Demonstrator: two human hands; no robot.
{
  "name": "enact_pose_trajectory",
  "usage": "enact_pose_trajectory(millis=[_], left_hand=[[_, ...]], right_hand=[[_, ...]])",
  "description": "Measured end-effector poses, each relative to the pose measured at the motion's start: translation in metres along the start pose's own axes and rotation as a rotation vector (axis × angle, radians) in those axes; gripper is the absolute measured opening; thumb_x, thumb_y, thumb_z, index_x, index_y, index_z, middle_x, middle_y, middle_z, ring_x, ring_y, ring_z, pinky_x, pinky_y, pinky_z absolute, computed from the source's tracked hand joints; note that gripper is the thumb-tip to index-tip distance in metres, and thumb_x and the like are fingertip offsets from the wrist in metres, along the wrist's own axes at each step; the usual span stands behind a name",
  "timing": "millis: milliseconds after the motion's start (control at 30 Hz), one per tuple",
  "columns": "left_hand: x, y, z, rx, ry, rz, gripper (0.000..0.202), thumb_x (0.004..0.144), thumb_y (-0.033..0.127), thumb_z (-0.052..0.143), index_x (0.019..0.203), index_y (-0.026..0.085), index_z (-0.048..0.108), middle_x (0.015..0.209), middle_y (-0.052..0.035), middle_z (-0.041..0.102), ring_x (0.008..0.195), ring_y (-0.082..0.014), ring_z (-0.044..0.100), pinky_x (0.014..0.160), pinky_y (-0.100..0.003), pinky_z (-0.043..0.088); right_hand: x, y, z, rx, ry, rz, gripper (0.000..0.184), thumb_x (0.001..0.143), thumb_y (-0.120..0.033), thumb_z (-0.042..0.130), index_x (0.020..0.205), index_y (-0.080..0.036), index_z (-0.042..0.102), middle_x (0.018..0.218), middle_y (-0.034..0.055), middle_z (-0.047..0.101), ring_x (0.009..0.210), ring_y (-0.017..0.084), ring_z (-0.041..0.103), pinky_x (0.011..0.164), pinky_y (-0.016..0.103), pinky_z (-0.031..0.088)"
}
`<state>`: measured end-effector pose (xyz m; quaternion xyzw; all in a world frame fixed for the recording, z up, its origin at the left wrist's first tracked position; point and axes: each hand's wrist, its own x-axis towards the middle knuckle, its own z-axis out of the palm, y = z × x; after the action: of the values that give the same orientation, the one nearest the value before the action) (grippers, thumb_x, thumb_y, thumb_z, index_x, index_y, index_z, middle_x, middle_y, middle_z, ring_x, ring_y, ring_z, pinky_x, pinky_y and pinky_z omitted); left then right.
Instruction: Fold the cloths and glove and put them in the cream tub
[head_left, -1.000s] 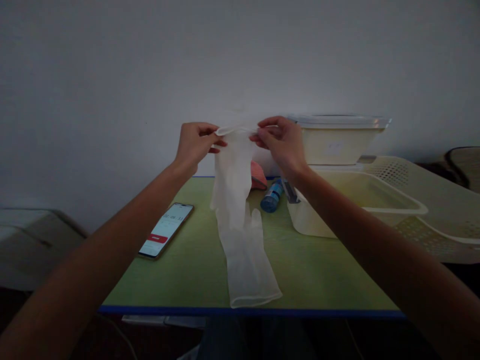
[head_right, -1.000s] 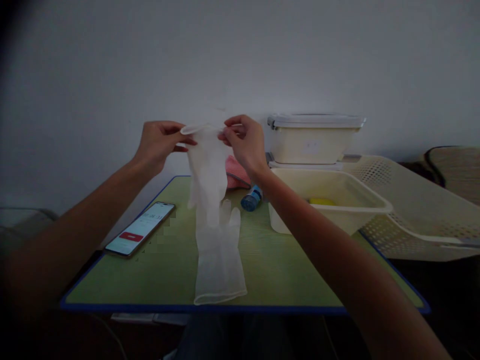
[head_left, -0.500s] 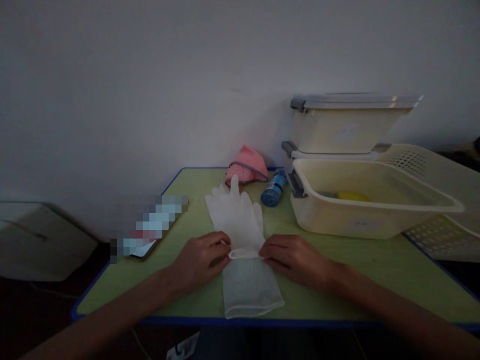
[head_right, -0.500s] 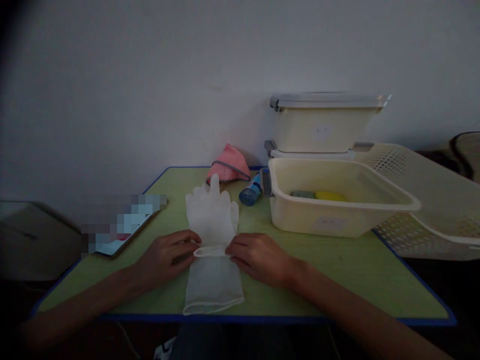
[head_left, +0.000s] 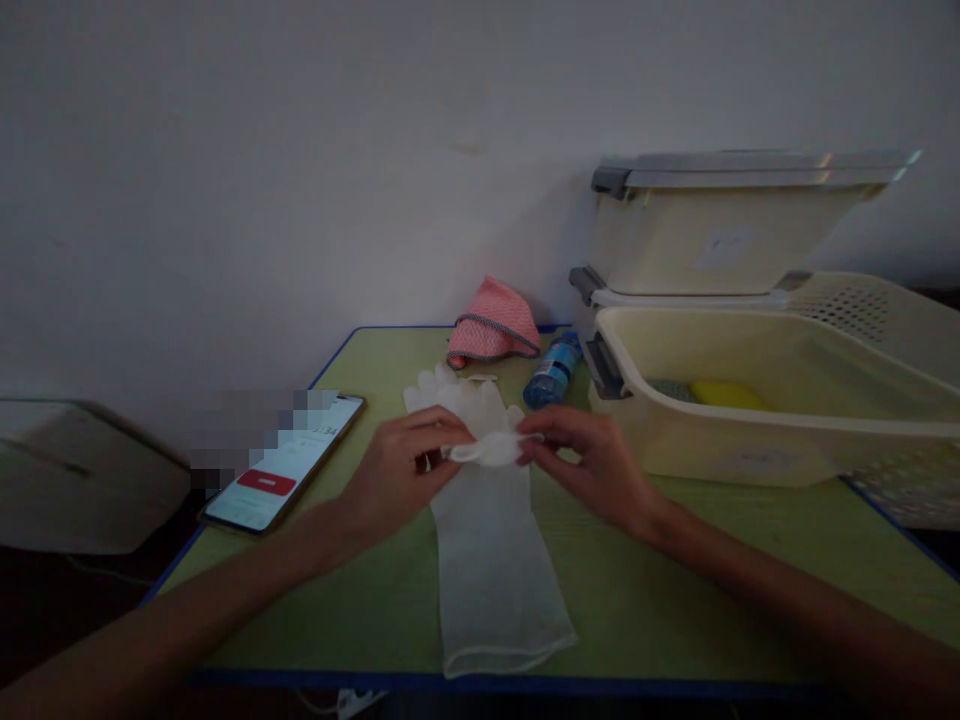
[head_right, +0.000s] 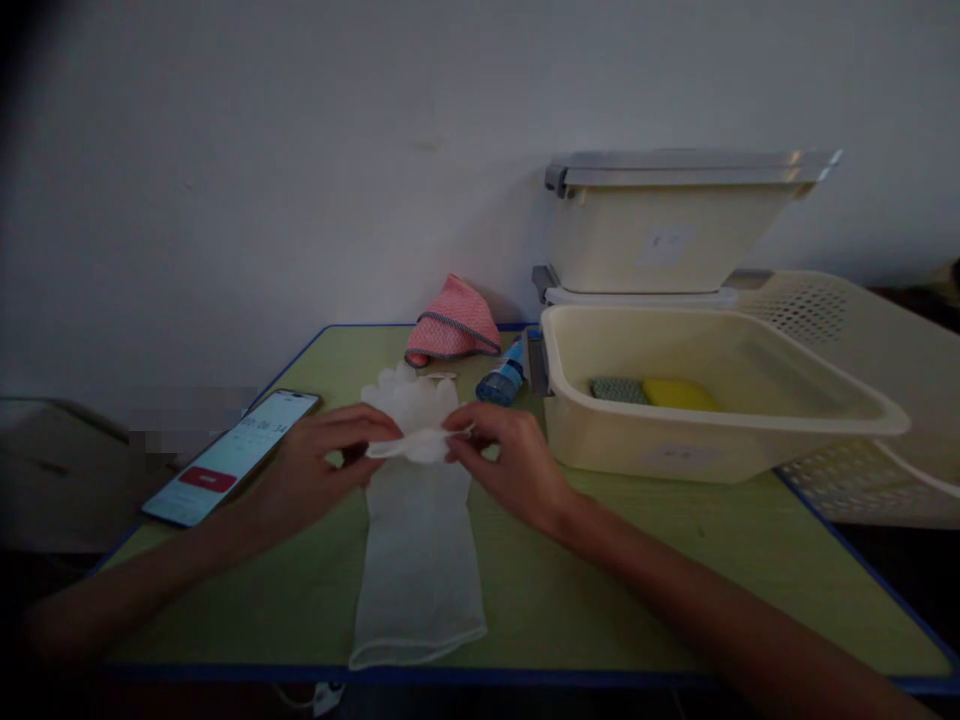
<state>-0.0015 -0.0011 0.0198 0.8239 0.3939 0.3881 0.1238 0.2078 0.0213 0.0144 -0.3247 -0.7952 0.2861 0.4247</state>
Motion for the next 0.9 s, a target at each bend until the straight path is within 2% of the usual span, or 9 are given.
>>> enact_pose_trajectory(millis=[67, 133, 233, 267, 333, 433, 567, 733, 900], left_hand=[[0.008, 0.011, -0.014, 0.019, 0.086, 0.012, 0.018, 0.076, 0.008, 0.052, 0.077, 0.018, 0.066, 0.078, -0.002, 0.065, 0.051, -0.0069, 0.052, 0.043, -0.016, 0.039], [0.004, 0.019, -0.023, 0.07, 0.051, 0.115, 0.017, 0.077, 0.01, 0.053, 0.082, 0.02, 0.066, 0.083, -0.0028, 0.065, 0.058, -0.0088, 0.056, 0.046, -0.017, 0.041], [-0.021, 0.02, -0.019, 0.071, -0.147, 0.233, 0.019, 0.084, 0.013, 0.048, 0.087, 0.02, 0.065, 0.086, -0.005, 0.065, 0.067, -0.0106, 0.061, 0.056, -0.019, 0.046], [-0.031, 0.018, -0.013, 0.06, -0.222, 0.251, 0.02, 0.085, 0.013, 0.045, 0.086, 0.019, 0.065, 0.086, -0.0052, 0.065, 0.065, -0.0098, 0.06, 0.057, -0.019, 0.046], [-0.049, 0.011, 0.0, 0.054, -0.359, 0.266, 0.022, 0.086, 0.012, 0.043, 0.083, 0.017, 0.064, 0.084, -0.0048, 0.063, 0.063, -0.0091, 0.059, 0.057, -0.019, 0.045], [-0.061, 0.004, 0.015, 0.081, -0.436, 0.29, 0.018, 0.084, 0.013, 0.045, 0.084, 0.017, 0.063, 0.083, -0.0047, 0.062, 0.068, -0.0114, 0.06, 0.059, -0.02, 0.045], [-0.059, 0.006, 0.017, 0.088, -0.354, 0.295, 0.013, 0.084, 0.02, 0.048, 0.088, 0.017, 0.06, 0.082, -0.005, 0.062, 0.068, -0.0119, 0.06, 0.058, -0.02, 0.045], [-0.056, 0.011, 0.014, 0.163, -0.186, 0.405, 0.022, 0.094, 0.023, 0.034, 0.097, 0.013, 0.053, 0.079, -0.0063, 0.066, 0.066, -0.0112, 0.062, 0.056, -0.02, 0.046], [-0.054, 0.016, 0.012, 0.186, -0.083, 0.445, 0.022, 0.095, 0.017, 0.03, 0.088, 0.014, 0.051, 0.067, -0.0031, 0.065, 0.058, -0.0097, 0.059, 0.052, -0.019, 0.045]], right_hand=[[0.005, -0.016, -0.007, -0.066, 0.162, -0.097, 0.007, 0.081, -0.019, 0.057, 0.086, -0.021, 0.061, 0.077, 0.0027, 0.066, 0.062, 0.014, 0.061, 0.055, 0.027, 0.048], [-0.001, -0.028, -0.015, -0.18, 0.152, -0.264, 0.012, 0.081, -0.015, 0.058, 0.089, -0.023, 0.062, 0.076, 0.0018, 0.066, 0.061, 0.013, 0.059, 0.057, 0.026, 0.047], [-0.025, -0.027, -0.017, -0.328, -0.148, -0.603, 0.015, 0.084, -0.011, 0.053, 0.091, -0.02, 0.062, 0.074, 0.0038, 0.068, 0.061, 0.013, 0.056, 0.057, 0.027, 0.045], [-0.033, -0.022, -0.015, -0.373, -0.244, -0.652, 0.014, 0.085, -0.011, 0.05, 0.09, -0.018, 0.062, 0.07, 0.0036, 0.067, 0.057, 0.013, 0.054, 0.053, 0.027, 0.042], [-0.048, -0.01, -0.01, -0.421, -0.407, -0.684, 0.016, 0.088, -0.011, 0.046, 0.086, -0.015, 0.061, 0.065, 0.003, 0.065, 0.055, 0.013, 0.051, 0.049, 0.026, 0.039], [-0.057, 0.004, -0.003, -0.417, -0.496, -0.648, 0.019, 0.088, -0.011, 0.042, 0.085, -0.013, 0.06, 0.071, 0.0048, 0.065, 0.062, 0.013, 0.053, 0.055, 0.025, 0.042], [-0.055, 0.006, -0.003, -0.382, -0.492, -0.622, 0.02, 0.088, -0.013, 0.04, 0.082, -0.013, 0.059, 0.075, 0.0061, 0.064, 0.068, 0.013, 0.054, 0.061, 0.025, 0.043], [-0.054, 0.005, -0.006, -0.396, -0.516, -0.63, 0.026, 0.09, -0.01, 0.035, 0.076, -0.015, 0.056, 0.075, 0.0042, 0.062, 0.062, 0.011, 0.049, 0.056, 0.023, 0.038], [-0.054, 0.008, -0.009, -0.382, -0.404, -0.667, 0.025, 0.091, -0.012, 0.038, 0.074, -0.015, 0.055, 0.075, 0.0025, 0.062, 0.06, 0.011, 0.047, 0.055, 0.024, 0.035]])
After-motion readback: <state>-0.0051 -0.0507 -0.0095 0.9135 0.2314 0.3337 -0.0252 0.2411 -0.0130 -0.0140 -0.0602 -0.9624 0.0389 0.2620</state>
